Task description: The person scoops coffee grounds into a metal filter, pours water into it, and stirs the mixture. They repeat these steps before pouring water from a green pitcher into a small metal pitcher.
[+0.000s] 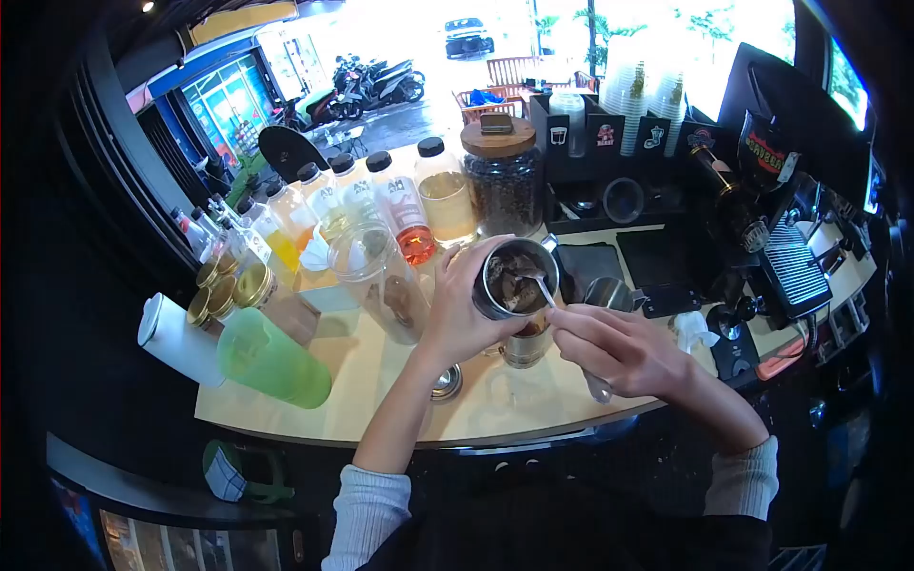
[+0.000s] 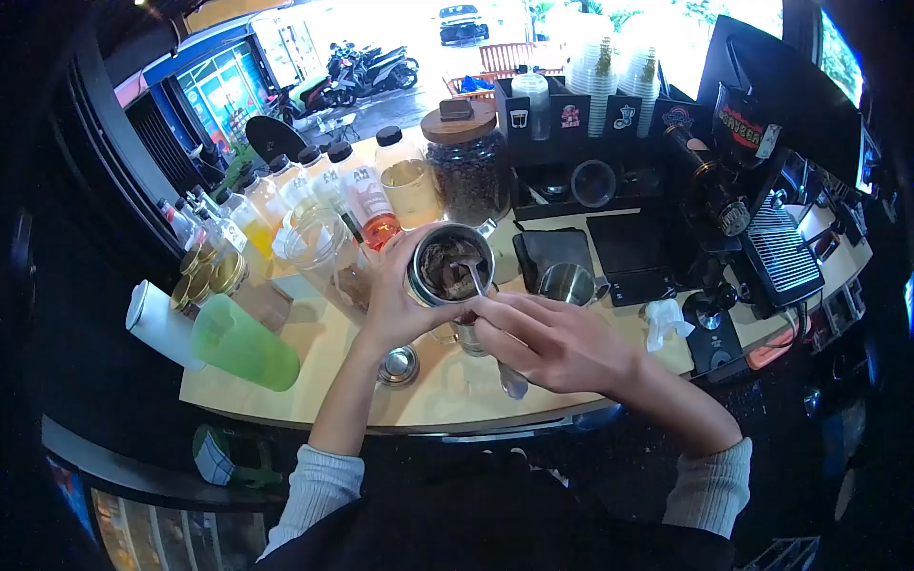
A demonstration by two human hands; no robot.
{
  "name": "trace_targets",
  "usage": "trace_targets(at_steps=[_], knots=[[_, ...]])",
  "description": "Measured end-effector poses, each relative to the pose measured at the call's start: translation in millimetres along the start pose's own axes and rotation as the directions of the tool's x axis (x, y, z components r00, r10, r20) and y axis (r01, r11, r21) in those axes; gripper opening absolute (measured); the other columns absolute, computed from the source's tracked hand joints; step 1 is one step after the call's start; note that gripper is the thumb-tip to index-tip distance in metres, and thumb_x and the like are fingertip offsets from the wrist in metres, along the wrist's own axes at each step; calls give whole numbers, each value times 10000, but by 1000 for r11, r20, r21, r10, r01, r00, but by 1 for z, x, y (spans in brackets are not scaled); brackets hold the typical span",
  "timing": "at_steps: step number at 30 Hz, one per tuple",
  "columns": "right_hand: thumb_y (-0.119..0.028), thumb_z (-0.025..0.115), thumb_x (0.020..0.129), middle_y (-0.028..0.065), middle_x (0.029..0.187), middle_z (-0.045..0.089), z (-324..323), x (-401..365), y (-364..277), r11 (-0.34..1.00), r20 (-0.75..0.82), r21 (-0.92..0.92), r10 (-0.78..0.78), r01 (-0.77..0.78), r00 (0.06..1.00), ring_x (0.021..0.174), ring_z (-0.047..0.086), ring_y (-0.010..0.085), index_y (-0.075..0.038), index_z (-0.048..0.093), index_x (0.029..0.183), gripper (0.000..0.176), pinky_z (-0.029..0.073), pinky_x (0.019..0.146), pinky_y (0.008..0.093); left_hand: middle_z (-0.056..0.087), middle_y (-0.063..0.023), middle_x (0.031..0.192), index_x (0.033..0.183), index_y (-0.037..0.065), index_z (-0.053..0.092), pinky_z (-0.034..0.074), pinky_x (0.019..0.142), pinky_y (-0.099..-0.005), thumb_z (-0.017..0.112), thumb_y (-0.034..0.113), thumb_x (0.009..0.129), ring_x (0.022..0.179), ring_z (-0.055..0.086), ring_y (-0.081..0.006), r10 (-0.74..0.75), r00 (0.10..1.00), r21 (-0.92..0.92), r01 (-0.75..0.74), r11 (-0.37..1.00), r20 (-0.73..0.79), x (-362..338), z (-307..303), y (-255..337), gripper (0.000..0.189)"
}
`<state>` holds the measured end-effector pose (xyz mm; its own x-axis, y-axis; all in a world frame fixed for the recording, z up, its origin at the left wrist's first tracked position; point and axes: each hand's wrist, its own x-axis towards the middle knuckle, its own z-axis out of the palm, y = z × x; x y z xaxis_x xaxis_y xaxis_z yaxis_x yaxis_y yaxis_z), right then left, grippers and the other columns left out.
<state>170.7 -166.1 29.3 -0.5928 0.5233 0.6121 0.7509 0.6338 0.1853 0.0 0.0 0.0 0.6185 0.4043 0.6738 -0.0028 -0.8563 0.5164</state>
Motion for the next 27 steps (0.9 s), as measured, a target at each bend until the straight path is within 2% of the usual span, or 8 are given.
trace_targets(at_steps=[2, 5, 9, 14, 27], knots=[[-113, 647, 732, 217, 1236, 496, -1, -1, -3, 999, 38, 15, 50, -51, 998, 1074, 590, 351, 32, 508, 1142, 455, 518, 888, 402, 594, -78, 1221, 1262, 103, 522, 254, 1072, -455, 839, 306, 561, 1180, 531, -238, -4, 1000, 4, 4, 1000, -12, -1, 3, 1, 796], [-113, 648, 735, 213, 1207, 508, 6, 1, 3, 998, 7, -65, 24, -24, 1000, 1068, 593, 348, 39, 519, 1105, 421, 519, 888, 386, 596, -78, 1213, 1259, 103, 523, 251, 1073, -458, 846, 309, 554, 1171, 537, -243, 30, 999, 61, -28, 998, -29, 0, 7, 4, 803], [-105, 648, 740, 206, 1189, 512, 3, -1, -1, 998, 24, -60, 16, -15, 1000, 1075, 590, 341, 44, 513, 1099, 412, 519, 895, 377, 596, -79, 1207, 1255, 105, 524, 242, 1077, -469, 853, 319, 545, 1165, 540, -249, 35, 998, 123, -29, 992, -51, 0, 6, 7, 811], [-90, 652, 727, 213, 1164, 515, 5, 1, 1, 990, 29, -139, 16, -12, 999, 1062, 592, 343, 46, 516, 1084, 406, 514, 903, 385, 598, -72, 1199, 1235, 109, 530, 239, 1074, -488, 860, 322, 533, 1159, 543, -249, 87, 994, 188, -73, 979, -66, 1, 11, 12, 804], [-124, 640, 714, 218, 1112, 534, 1, 1, -3, 995, 40, -53, 88, -86, 995, 1033, 598, 337, 62, 518, 1053, 406, 513, 888, 381, 592, -52, 1205, 1259, 138, 498, 255, 1061, -488, 864, 274, 509, 1138, 555, -230, 121, 991, 303, -98, 948, -57, 3, 16, 11, 846]])
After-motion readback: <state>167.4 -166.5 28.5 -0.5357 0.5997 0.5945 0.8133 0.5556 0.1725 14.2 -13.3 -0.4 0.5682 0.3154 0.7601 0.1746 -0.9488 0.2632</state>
